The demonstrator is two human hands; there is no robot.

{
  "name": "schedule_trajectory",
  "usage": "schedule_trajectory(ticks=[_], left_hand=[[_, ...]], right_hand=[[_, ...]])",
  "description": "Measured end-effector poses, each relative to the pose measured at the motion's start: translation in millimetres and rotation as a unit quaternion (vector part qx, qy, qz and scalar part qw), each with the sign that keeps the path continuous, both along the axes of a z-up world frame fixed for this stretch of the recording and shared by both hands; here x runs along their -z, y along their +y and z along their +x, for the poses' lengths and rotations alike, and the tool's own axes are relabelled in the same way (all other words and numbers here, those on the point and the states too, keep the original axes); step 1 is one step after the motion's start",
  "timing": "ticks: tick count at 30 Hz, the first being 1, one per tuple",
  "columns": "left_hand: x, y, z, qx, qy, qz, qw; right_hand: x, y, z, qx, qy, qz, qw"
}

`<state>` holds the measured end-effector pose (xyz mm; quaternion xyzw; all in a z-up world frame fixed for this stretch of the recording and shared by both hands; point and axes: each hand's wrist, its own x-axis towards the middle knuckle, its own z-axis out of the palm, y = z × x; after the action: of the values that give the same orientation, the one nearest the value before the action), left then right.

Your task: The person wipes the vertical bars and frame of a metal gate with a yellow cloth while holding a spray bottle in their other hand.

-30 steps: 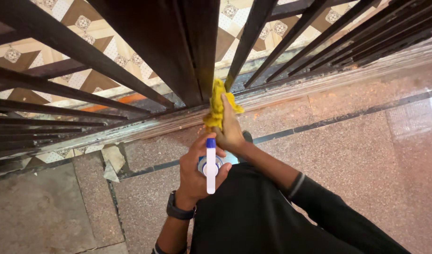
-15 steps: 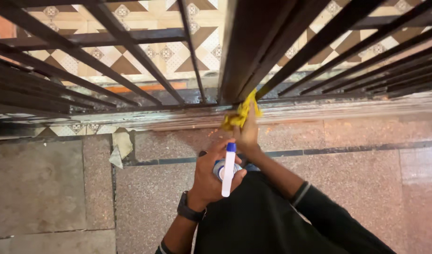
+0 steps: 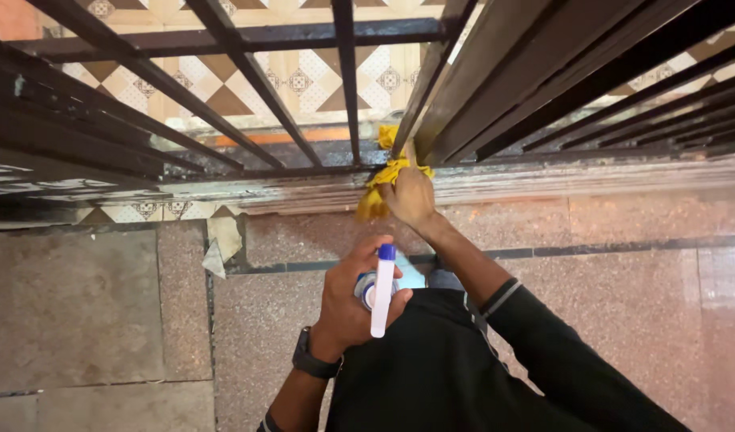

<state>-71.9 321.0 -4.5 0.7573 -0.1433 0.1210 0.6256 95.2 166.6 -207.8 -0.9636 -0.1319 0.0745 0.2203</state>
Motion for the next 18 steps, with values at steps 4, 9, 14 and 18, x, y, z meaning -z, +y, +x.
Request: schedule_trajectory(ticks=[4,9,14,18], left_hand=[[-0.9,13.7,-4.8,-0.004,0.033,-0.009,0.999],[2.2,19.4,-3.8,0.003,0.054,-0.016,0.998],[2.6,14.7,-4.5,0.002,0.074,-0.016,0.997],[3.6,8.2,-3.6,-0.017,0.043,-0.029,0.998]], right_hand=[[-22.4,4.5,-26.2,0.051,-0.079,0.165,0.982],[-49.1,11.0,-36.9,0.065,-0.083,0.215,0.971],[-54.1,21.3,-2.9,0.106,0.036,0.026,0.993],[-54.9,0.7,-25.2,0.114,0.015,0.120,0.986]])
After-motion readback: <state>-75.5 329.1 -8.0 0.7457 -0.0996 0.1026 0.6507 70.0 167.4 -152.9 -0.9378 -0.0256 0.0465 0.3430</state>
